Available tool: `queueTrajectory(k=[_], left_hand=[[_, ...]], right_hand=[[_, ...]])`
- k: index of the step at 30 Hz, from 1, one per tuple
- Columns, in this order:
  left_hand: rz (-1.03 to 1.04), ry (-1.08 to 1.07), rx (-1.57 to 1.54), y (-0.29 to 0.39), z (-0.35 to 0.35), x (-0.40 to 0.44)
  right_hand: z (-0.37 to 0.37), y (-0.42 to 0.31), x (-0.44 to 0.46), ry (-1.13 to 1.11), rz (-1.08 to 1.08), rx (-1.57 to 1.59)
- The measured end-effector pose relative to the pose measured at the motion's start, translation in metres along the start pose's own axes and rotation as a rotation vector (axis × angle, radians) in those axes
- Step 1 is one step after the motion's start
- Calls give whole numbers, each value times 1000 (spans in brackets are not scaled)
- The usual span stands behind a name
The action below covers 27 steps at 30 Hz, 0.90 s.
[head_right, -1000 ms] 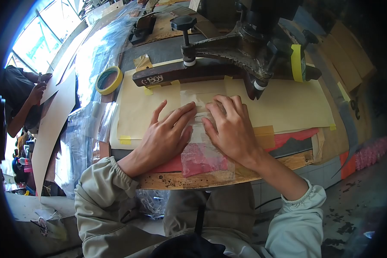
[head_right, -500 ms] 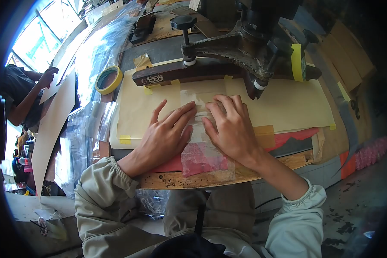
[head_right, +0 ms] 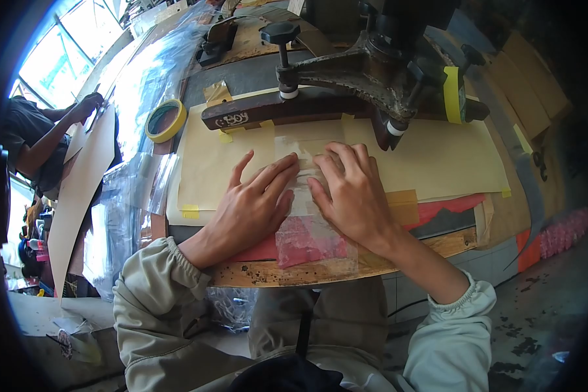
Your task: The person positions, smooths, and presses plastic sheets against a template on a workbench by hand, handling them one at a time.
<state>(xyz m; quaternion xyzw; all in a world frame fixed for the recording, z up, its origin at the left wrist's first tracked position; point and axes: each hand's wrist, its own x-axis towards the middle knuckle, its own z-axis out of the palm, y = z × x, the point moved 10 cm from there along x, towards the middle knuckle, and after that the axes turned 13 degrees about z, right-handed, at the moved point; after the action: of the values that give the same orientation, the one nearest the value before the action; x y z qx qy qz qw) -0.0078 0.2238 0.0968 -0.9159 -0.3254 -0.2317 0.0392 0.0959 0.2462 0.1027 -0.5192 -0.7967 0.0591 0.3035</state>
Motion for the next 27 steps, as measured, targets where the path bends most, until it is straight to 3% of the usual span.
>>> queueTrajectory(k=[27], left_hand=[[4, 7, 10, 1, -2, 1]], right_hand=[[0, 1, 0, -31, 30, -8]])
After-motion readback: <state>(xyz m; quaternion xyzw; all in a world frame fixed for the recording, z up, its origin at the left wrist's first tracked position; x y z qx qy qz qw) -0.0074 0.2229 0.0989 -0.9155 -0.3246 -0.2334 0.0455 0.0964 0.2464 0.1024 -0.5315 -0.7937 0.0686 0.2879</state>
